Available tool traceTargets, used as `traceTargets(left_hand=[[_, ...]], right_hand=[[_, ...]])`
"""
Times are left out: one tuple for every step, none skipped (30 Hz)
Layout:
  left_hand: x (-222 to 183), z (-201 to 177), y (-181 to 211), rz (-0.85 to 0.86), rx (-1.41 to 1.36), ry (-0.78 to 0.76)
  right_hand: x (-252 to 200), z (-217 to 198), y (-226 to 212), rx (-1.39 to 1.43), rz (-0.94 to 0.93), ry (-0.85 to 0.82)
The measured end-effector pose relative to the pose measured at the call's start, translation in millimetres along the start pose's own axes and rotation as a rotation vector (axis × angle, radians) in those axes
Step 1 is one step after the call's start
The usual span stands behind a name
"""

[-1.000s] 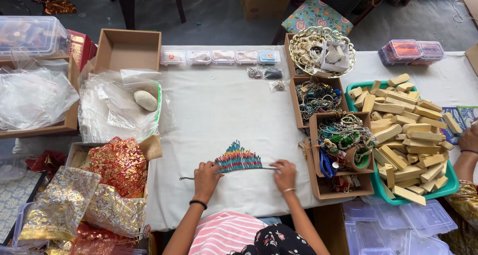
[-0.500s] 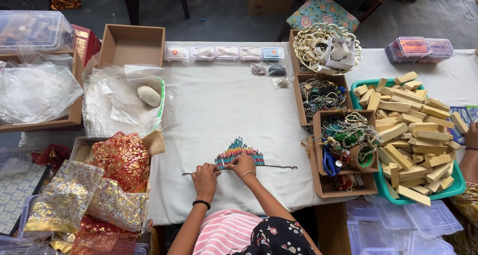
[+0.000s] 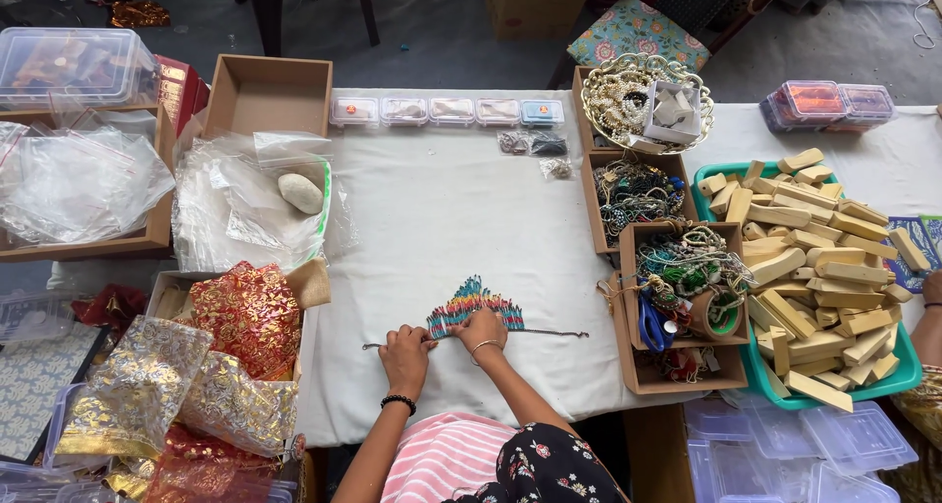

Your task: Sorting and organizing jewelry items and necklaces into plastic bags.

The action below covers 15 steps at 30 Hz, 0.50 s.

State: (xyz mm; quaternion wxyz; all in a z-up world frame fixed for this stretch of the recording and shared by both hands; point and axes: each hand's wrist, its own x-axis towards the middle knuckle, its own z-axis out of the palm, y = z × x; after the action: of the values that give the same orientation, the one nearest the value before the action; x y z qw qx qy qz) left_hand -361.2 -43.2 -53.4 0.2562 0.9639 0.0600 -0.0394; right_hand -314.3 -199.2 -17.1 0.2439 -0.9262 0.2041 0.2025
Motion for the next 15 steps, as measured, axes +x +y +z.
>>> traceTargets(left_hand=[[0,0,0,0.000,0.000,0.001],[-1,0,0,0.000,-0.006,0.004],[-1,0,0,-0.001,-0.011,0.008],[0,0,0,-0.001,-0.011,0.008],[0,0,1,-0.011,-0.006,-0.003],[-1,0,1,-0.023,-0.002,-0.015],[-1,-1,0,-0.023,-0.001,-0.015],[-1,-1,0,-0.020,-0.012,-0.010],[-1,-1,0,-0.017,-0.024,-0.004],[-1,-2,1,-0.018,-0.024,-0.004],[0,-2,1,-0.019,-0.019,-0.003],[-2,-3,2,-0.021,-0.014,-0.005],[-2,-4,2,-0.022,-0.014,-0.007],[-2,-5,3,-0.025,-0.017,-0.013],[-2,-6,3,-0.027,-0.019,-0.018]], right_hand=[[-2,2,-2,0.000,-0.001,0.001],[-4,4,-4,-0.046,-0.031,0.030],[-6,6,-6,-0.093,-0.062,0.059],[-4,10,-4,-0.092,-0.063,0.058],[-3,14,-3,-0.083,-0.050,0.049],[-1,18,0,-0.074,-0.037,0.038],[0,22,2,-0.074,-0.037,0.037],[2,25,6,-0.038,-0.044,0.054],[4,27,9,-0.001,-0.050,0.072],[6,29,12,-0.001,-0.051,0.072],[8,31,15,0.043,-0.051,0.064],[8,33,19,0.086,-0.051,0.055],[8,33,21,0.085,-0.050,0.053],[8,34,24,0.121,-0.072,0.063],[8,34,26,0.157,-0.095,0.074]])
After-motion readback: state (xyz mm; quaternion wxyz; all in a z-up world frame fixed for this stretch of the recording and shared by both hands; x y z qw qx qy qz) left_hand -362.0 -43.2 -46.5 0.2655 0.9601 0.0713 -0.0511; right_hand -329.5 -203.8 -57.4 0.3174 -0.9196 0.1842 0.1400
